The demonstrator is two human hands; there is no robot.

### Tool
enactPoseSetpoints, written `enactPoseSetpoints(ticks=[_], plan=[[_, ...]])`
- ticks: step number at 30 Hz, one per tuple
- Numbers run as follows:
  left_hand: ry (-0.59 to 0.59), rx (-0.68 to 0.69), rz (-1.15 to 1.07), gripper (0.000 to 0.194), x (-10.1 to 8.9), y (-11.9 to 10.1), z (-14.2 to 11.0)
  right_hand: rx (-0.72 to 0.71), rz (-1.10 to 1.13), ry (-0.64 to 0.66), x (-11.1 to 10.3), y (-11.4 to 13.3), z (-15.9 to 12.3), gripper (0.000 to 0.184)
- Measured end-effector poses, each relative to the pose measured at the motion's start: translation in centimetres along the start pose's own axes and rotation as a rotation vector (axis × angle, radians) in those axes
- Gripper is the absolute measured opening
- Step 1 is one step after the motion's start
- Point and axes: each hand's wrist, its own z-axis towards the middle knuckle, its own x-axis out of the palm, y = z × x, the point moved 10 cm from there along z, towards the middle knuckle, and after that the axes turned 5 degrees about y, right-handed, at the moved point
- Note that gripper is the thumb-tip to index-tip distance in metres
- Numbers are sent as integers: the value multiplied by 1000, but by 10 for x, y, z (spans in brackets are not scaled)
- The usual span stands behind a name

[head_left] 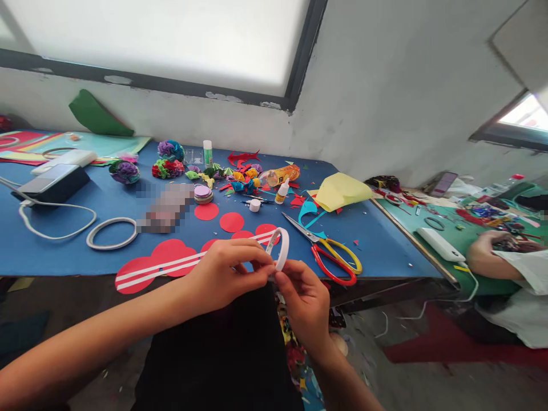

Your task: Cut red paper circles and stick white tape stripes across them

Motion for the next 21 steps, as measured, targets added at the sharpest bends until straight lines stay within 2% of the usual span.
enactPoseSetpoints(ticks=[4, 7, 10, 12, 14, 16, 17, 19, 21], plan=[[0, -92, -54, 13, -4, 10, -3, 18, 126, 6, 6, 0, -2, 9], [1, -64, -9, 13, -5, 9, -10, -9, 91, -52, -7, 0, -2, 11], [64, -50, 123, 17, 7, 13, -29, -86, -123, -215, -50, 3, 2, 12], [153, -91, 263, 22, 24, 30, -51, -79, -397, -385, -94, 4, 4, 19], [191, -213, 417, 27, 30, 64, -82, -38, -845, -389, -128, 1, 13, 30], [148, -450, 530, 34, 16, 115, -126, 15, -984, -369, -165, -14, 19, 41], [124, -594, 556, 35, 4, 143, -154, 58, -1139, -315, -179, -24, 22, 51], [44, -847, 576, 34, -24, 192, -216, 125, -1197, -246, -207, -46, 23, 58], [42, -1053, 550, 35, -44, 229, -275, 174, -1210, -208, -227, -63, 23, 56]])
